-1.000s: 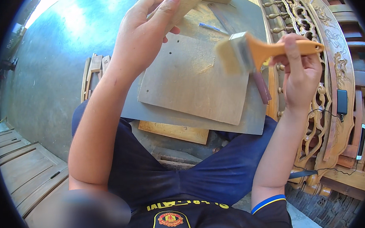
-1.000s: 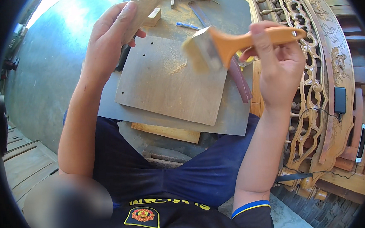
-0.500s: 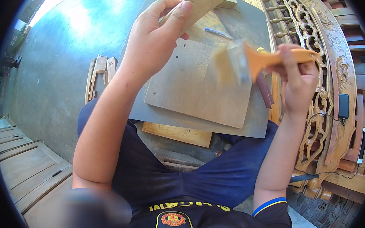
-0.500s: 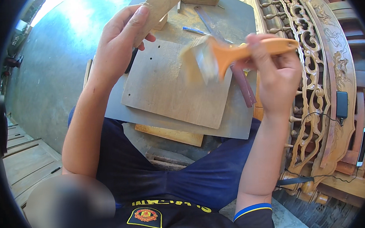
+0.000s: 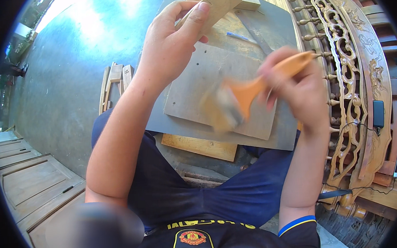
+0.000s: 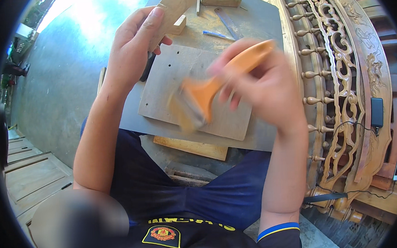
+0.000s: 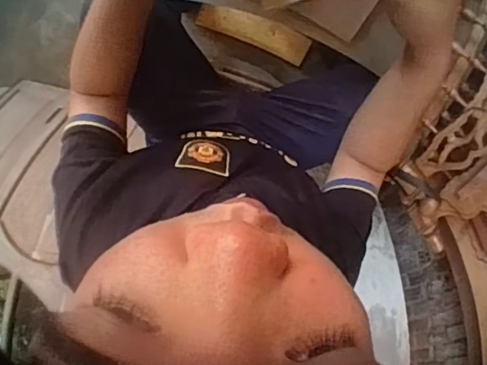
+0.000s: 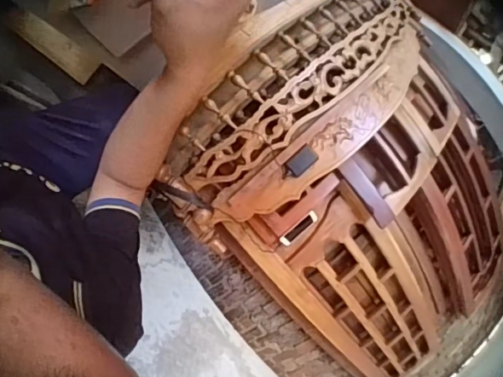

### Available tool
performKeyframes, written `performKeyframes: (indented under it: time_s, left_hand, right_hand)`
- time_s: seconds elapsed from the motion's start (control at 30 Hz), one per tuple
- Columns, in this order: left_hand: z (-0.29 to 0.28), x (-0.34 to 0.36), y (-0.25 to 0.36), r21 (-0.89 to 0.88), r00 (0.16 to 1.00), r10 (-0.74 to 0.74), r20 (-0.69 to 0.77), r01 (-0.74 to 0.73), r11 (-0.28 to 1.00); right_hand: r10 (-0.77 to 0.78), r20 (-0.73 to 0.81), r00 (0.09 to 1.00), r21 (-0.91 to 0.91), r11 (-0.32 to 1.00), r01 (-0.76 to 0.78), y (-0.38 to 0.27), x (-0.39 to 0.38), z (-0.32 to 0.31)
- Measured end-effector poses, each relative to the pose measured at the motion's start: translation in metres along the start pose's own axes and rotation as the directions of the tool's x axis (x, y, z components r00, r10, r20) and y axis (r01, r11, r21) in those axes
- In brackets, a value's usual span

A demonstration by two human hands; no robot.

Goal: Using a small saw to cut and shape a wood block, then cleaning it with a brush and measuring it with a tape measure.

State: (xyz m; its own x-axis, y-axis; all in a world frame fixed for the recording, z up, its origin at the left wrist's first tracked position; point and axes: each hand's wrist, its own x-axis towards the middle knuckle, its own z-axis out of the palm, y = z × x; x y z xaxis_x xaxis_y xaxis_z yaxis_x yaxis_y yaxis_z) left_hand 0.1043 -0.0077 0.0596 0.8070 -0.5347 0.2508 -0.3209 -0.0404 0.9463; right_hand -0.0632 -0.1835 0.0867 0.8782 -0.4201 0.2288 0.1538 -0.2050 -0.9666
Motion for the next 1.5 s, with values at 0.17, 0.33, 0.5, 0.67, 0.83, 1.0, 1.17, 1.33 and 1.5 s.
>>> performKeyframes:
  time_s: [0.17,0.33,0.5,0.67,0.83,1.0,1.17,1.33,1.5]
  left_hand:
    - [-0.002,0.0,0.001,-0.018,1.0,0.016,-0.002,-0.016,1.0]
    - [-0.004,0.003,-0.007,0.03,0.996,0.078,-0.039,-0.077,0.997]
    - [-0.006,0.005,-0.008,0.022,0.994,0.099,-0.049,-0.098,0.995]
    - [-0.005,0.004,-0.004,0.015,0.997,0.059,-0.048,-0.058,0.998]
    - [-0.01,0.004,-0.003,0.015,0.996,0.064,-0.06,-0.063,0.998]
    - [-0.007,0.006,-0.002,0.005,0.995,0.07,-0.074,-0.07,0.998]
    - [-0.011,0.005,0.0,-0.014,0.995,0.058,-0.081,-0.059,0.998]
    - [-0.014,0.01,-0.002,0.052,0.989,0.137,-0.062,-0.134,0.99]
    - [-0.014,0.005,-0.006,0.22,0.993,0.113,-0.026,-0.105,0.97]
  right_hand:
    - [0.115,-0.019,0.993,-0.143,0.983,-0.117,0.013,0.01,0.015]
    - [-0.041,-0.43,0.902,-0.197,0.979,-0.049,0.014,0.015,0.008]
    - [0.205,0.316,0.926,-0.116,0.977,-0.177,-0.002,-0.013,0.033]
    - [0.202,-0.091,0.975,-0.116,0.97,-0.212,0.027,0.018,0.037]
    - [0.169,0.102,0.98,-0.049,0.985,-0.165,0.006,0.011,0.035]
    - [0.108,-0.119,0.987,-0.087,0.989,-0.119,0.032,0.02,0.045]
    - [0.066,-0.015,0.998,-0.064,0.996,-0.067,0.014,0.018,0.026]
    - [0.047,-0.133,0.99,-0.191,0.979,-0.072,0.027,0.018,0.02]
    - [-0.164,-0.347,0.923,-0.189,0.977,0.103,0.014,0.008,0.015]
